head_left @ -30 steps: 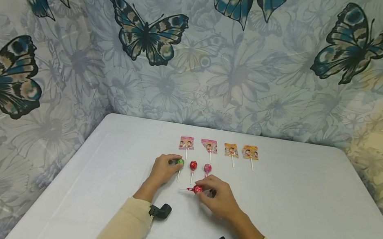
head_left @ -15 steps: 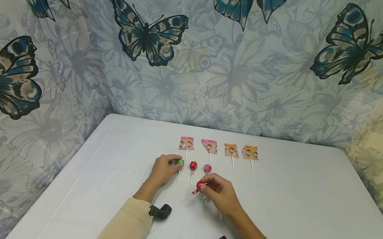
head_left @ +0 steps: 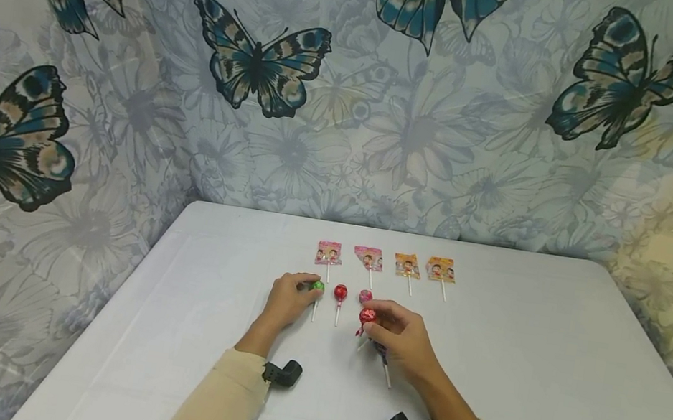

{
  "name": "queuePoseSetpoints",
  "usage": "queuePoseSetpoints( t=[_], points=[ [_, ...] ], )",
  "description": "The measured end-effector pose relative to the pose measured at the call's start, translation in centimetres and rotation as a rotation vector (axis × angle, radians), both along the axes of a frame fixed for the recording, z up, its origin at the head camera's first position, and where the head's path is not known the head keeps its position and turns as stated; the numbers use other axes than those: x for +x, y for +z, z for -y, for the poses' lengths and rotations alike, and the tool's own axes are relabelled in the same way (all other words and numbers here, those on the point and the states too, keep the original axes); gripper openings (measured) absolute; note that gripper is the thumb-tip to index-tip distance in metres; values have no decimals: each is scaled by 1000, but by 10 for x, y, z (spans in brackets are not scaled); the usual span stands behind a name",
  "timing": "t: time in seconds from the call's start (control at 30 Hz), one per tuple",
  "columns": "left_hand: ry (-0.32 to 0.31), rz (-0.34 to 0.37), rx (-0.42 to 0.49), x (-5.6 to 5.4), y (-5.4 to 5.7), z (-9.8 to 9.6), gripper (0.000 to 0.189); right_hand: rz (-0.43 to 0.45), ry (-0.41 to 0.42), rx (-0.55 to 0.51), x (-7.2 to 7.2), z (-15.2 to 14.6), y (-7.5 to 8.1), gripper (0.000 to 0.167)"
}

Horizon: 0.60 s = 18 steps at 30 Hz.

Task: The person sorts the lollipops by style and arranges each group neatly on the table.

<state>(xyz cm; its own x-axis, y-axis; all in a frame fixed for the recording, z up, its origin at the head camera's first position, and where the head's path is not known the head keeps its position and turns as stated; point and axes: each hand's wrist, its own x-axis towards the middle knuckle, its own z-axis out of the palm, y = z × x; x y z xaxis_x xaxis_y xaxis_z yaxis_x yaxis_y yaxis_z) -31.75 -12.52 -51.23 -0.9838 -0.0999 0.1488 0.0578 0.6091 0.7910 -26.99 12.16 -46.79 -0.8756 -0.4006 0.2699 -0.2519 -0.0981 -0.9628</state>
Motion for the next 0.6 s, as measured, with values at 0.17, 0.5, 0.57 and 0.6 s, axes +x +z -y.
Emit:
queuePoseSetpoints(
  t=[0.17, 0.5, 0.57, 0.6],
  points=[
    [-1, -1, -3, 0, 1, 0, 27, -62, -8, 6, -3, -8, 2, 31],
    [-1, 2, -1, 1, 3, -1, 27, -95, -91, 77, -9, -27, 11, 26],
    [-2, 4, -1, 1, 3, -1, 27, -100, -93, 74, -12, -32, 13, 27],
    [-2, 4, -1, 1, 3, -1, 27, -105, -94, 74, -13, -35, 13, 27]
  ],
)
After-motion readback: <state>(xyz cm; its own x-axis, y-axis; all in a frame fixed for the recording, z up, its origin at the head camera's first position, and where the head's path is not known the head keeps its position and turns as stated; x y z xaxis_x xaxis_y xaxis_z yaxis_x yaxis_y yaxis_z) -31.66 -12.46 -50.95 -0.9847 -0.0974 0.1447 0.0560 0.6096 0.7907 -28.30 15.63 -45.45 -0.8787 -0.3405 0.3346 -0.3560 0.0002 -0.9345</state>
